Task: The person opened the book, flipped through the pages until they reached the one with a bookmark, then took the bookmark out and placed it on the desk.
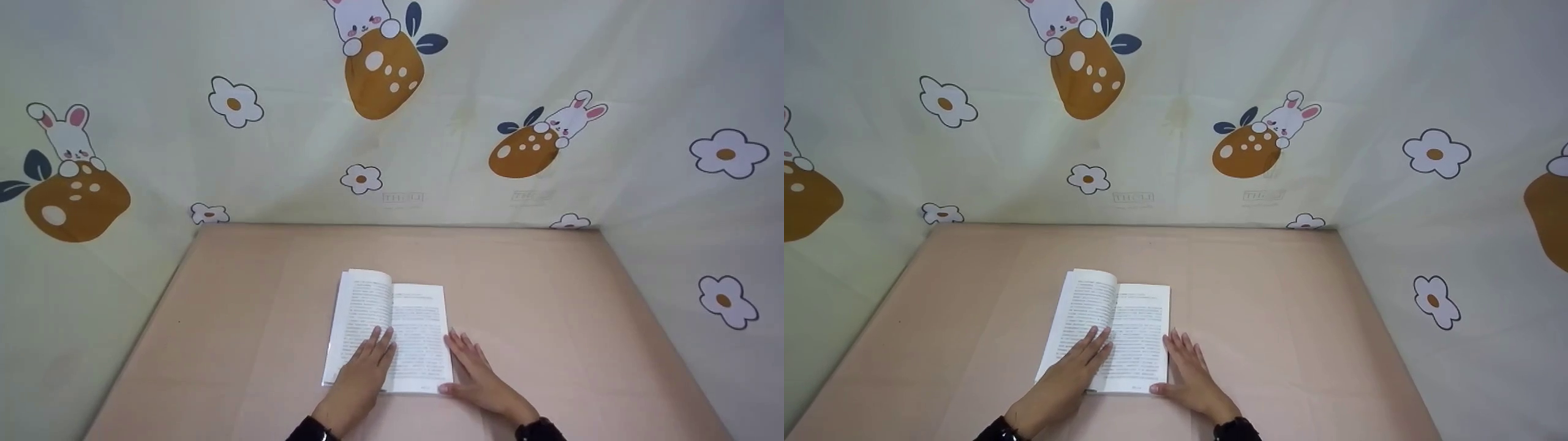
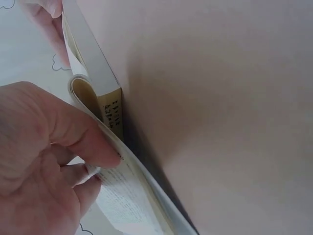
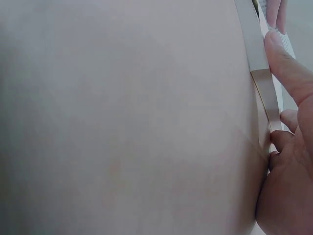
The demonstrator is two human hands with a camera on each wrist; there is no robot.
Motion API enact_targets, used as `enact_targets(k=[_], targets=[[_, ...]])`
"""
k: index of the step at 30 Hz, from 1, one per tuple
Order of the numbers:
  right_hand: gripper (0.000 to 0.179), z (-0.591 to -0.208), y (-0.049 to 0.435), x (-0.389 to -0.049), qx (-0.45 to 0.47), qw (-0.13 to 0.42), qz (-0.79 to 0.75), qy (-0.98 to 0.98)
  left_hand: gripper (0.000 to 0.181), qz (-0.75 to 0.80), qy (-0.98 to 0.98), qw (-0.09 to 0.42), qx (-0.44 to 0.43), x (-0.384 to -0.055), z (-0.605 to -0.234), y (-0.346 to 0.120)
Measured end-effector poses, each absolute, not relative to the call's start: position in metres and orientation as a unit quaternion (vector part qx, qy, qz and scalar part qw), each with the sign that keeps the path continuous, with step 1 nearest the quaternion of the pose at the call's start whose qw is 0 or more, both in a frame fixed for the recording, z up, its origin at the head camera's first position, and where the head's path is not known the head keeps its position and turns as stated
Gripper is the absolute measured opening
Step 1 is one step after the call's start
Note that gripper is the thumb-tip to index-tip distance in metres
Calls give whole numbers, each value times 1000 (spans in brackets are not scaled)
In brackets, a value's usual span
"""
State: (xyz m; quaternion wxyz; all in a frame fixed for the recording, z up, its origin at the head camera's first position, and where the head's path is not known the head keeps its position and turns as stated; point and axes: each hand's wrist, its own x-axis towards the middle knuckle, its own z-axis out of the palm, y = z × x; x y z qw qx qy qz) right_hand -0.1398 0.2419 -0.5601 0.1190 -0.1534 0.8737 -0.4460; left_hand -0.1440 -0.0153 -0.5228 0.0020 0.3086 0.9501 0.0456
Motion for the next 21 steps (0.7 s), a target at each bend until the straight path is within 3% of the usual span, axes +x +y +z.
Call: enact_targets(k=[14, 21], targets=[[82, -556, 247, -139, -149, 151, -464, 860, 65, 116, 954, 63, 269, -144, -513, -13], [78, -556, 248, -138, -144, 140, -467, 861, 52, 147, 952, 62, 260, -144, -512, -10]])
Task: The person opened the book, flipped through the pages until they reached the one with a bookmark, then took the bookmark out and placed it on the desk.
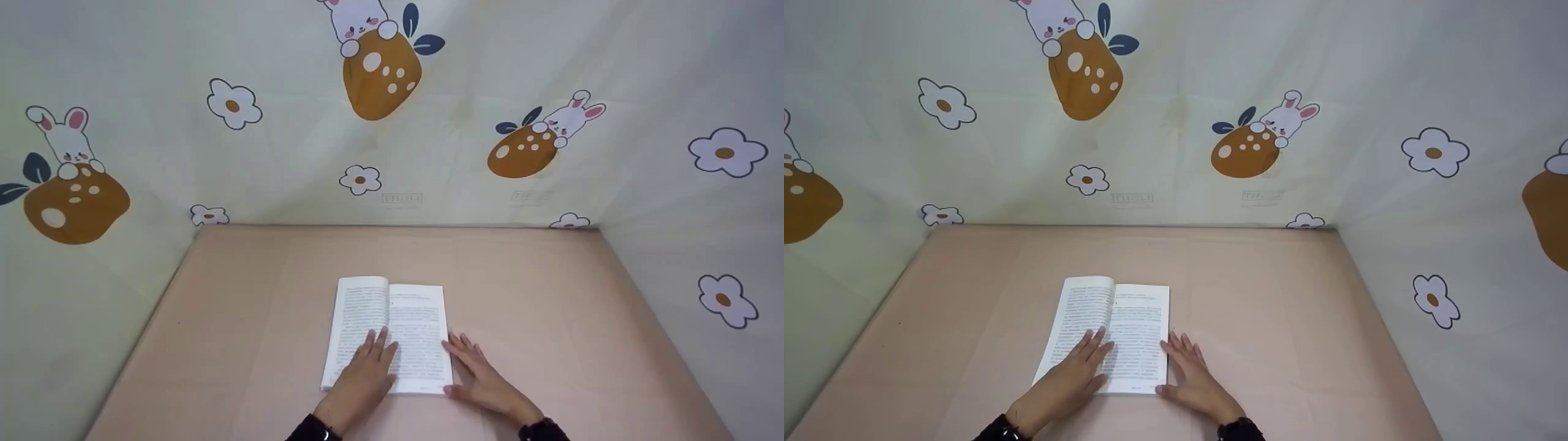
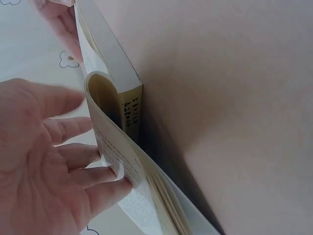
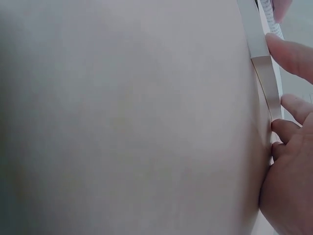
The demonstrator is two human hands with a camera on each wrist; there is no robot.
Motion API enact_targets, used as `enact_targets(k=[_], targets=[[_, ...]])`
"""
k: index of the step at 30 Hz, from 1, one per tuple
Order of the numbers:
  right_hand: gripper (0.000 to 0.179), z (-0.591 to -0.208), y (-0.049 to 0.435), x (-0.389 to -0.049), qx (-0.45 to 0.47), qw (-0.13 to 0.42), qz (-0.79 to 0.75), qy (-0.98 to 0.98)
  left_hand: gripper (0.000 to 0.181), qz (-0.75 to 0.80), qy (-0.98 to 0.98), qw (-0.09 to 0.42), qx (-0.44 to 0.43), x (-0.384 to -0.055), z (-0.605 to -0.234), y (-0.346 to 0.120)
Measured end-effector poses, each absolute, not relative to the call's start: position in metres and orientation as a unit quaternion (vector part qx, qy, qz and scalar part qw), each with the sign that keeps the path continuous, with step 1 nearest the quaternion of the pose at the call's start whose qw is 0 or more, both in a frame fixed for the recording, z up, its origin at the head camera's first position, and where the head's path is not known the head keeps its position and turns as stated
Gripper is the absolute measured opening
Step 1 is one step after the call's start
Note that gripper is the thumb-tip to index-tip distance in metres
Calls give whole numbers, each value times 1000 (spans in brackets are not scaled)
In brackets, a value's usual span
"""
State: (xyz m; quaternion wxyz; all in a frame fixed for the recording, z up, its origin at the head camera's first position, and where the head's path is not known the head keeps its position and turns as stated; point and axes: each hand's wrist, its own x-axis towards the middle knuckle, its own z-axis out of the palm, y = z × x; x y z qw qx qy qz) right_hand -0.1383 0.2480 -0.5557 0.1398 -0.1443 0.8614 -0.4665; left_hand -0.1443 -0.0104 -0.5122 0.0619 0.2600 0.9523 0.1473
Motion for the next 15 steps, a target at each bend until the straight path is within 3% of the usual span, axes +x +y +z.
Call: enact_targets(k=[6, 15], targets=[[76, -555, 248, -138, -133, 140, -467, 863, 71, 175, 949, 62, 253, -144, -514, -11], [74, -555, 248, -138, -124, 138, -472, 862, 82, 136, 955, 24, 261, -146, -518, -8]])
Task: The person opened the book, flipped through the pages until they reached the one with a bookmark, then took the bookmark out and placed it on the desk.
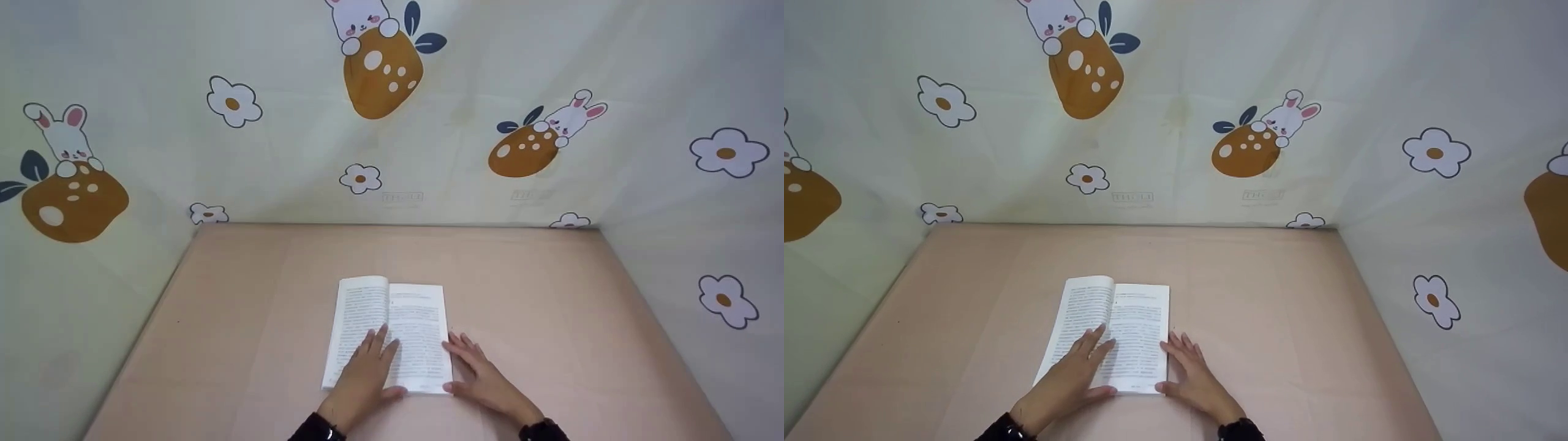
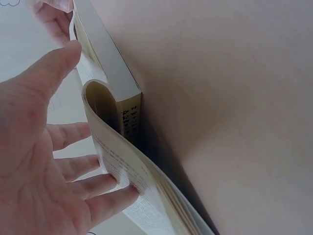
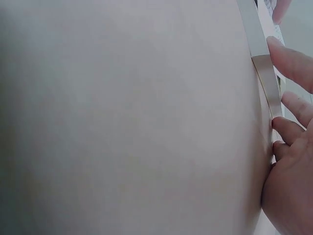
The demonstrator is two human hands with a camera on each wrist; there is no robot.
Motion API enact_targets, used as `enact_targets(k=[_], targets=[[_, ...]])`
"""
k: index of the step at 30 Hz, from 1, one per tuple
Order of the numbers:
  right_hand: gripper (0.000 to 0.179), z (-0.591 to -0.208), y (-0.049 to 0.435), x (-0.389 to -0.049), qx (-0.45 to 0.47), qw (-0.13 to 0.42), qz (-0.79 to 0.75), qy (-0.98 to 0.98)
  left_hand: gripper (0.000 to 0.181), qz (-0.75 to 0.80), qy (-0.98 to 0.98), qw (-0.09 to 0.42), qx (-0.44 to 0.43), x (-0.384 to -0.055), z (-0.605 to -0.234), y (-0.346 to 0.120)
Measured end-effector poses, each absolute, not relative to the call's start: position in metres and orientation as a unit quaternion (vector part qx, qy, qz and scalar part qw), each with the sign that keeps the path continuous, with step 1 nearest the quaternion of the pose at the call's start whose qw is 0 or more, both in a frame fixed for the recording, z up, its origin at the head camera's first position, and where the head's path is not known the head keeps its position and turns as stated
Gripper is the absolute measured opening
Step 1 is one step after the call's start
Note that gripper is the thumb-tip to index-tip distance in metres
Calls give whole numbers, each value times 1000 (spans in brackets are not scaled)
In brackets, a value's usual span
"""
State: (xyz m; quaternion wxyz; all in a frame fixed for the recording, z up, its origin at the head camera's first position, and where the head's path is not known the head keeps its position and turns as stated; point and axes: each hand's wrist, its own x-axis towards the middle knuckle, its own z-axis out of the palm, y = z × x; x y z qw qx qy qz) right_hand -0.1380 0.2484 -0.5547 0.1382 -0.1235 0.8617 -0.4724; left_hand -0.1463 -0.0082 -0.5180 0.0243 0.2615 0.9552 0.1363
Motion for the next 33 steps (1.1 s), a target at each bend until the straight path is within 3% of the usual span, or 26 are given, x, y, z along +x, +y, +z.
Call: enact_targets(k=[14, 33], targets=[[83, -558, 247, -137, -86, 132, -468, 870, 81, 115, 955, -9, 272, -147, -522, -5], [80, -557, 247, -137, -103, 132, -459, 872, 70, 201, 937, 31, 284, -154, -512, -21]])
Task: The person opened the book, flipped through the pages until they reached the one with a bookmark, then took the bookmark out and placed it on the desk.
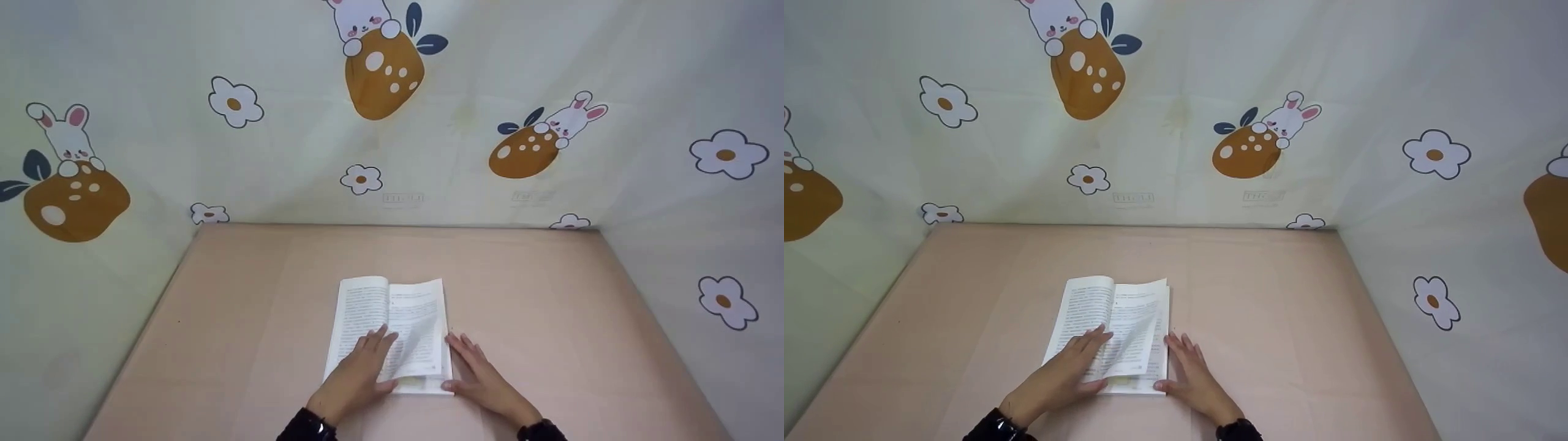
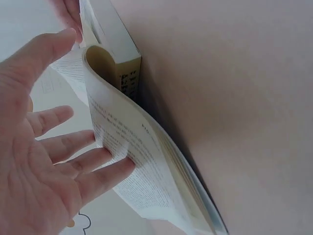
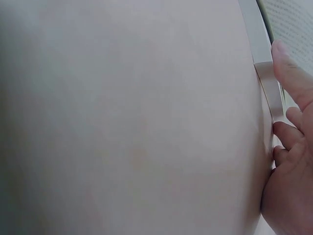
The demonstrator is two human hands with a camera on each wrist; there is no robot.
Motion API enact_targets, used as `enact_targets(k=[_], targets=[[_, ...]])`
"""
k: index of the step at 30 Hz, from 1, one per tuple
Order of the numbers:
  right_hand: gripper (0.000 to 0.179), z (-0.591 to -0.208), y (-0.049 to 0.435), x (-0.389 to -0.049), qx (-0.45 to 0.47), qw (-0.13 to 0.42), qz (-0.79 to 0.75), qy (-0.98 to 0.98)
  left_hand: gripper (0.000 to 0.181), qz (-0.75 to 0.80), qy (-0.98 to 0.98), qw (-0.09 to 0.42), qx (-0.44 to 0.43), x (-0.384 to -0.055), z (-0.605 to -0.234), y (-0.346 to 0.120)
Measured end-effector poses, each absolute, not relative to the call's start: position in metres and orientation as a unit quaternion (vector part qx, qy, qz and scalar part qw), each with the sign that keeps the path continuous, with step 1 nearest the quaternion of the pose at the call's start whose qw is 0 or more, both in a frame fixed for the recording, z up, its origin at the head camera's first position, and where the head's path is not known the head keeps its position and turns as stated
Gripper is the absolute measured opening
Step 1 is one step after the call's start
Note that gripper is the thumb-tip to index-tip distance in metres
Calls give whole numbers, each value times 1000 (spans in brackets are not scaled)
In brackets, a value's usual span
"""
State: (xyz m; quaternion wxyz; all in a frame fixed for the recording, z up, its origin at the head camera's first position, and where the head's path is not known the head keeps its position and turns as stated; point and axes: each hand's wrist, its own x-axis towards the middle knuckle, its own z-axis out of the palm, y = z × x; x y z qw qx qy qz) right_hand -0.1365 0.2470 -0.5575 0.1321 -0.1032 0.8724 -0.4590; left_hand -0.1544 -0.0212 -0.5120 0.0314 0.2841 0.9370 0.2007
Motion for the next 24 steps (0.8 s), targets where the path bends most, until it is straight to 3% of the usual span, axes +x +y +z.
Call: enact_targets(k=[6, 24], targets=[[81, -558, 247, -137, -98, 133, -460, 872, 65, 222, 938, 57, 260, -154, -511, -20], [82, -558, 246, -139, -94, 138, -467, 869, 41, 286, 948, -8, 137, -155, -516, -7]])
